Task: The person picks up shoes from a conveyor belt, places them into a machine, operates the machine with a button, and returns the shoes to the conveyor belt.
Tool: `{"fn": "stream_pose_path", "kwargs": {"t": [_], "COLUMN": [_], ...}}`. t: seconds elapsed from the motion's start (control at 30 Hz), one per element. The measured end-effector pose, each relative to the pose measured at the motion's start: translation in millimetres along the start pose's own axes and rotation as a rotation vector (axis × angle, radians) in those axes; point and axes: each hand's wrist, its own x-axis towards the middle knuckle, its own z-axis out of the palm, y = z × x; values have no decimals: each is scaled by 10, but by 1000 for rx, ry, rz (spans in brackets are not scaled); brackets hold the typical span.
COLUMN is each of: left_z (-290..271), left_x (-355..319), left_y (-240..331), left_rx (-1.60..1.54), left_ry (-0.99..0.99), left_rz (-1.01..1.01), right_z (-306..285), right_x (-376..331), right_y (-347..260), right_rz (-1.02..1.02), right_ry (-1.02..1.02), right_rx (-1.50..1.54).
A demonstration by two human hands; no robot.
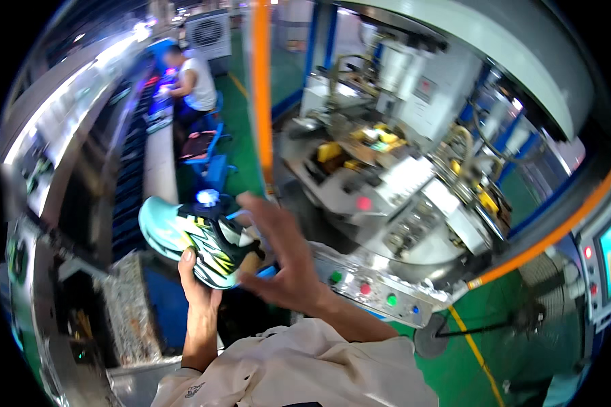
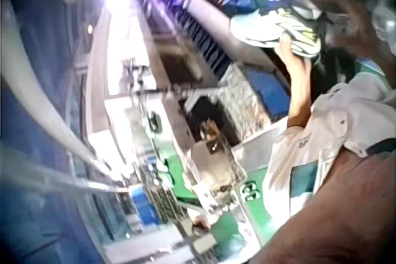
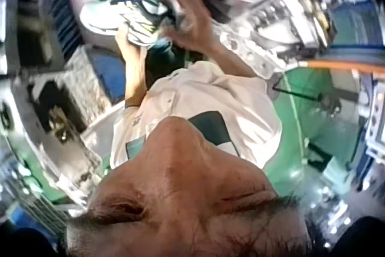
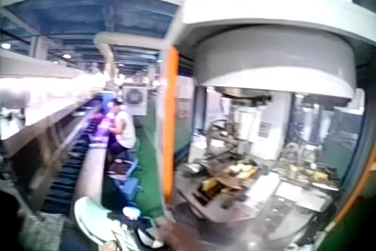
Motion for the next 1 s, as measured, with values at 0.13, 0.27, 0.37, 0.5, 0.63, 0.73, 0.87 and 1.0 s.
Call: {"fn": "stream_pose_path", "kwargs": {"t": [0.13,0.27,0.37,0.5,0.63,0.73,0.87,1.0], "left_z": [577,1164,1561,1951,2403,2710,2847,2736], "left_x": [237,168,2,15,86,346,617,951], "left_y": [-1074,-2095,-2661,-3322,-4455,-5287,-6376,-6816], "left_rx": [176,569,810,827,634,707,1128,1503], "left_ry": [-266,-397,-734,-1079,-965,-872,-668,-564], "left_rz": [-424,-588,-415,-538,-750,-740,-549,-440], "right_z": [-841,-1261,-1849,-2631,-3282,-3356,-3315,-3258], "right_x": [-744,-1444,-1968,-2551,-2908,-2972,-2992,-2973], "right_y": [885,1286,1508,1726,1671,1542,1451,1487], "right_rz": [763,1244,910,669,745,785,857,870], "right_ry": [228,808,930,1177,1301,1354,1408,1396], "right_rx": [554,543,800,227,-60,-209,-307,-426]}}
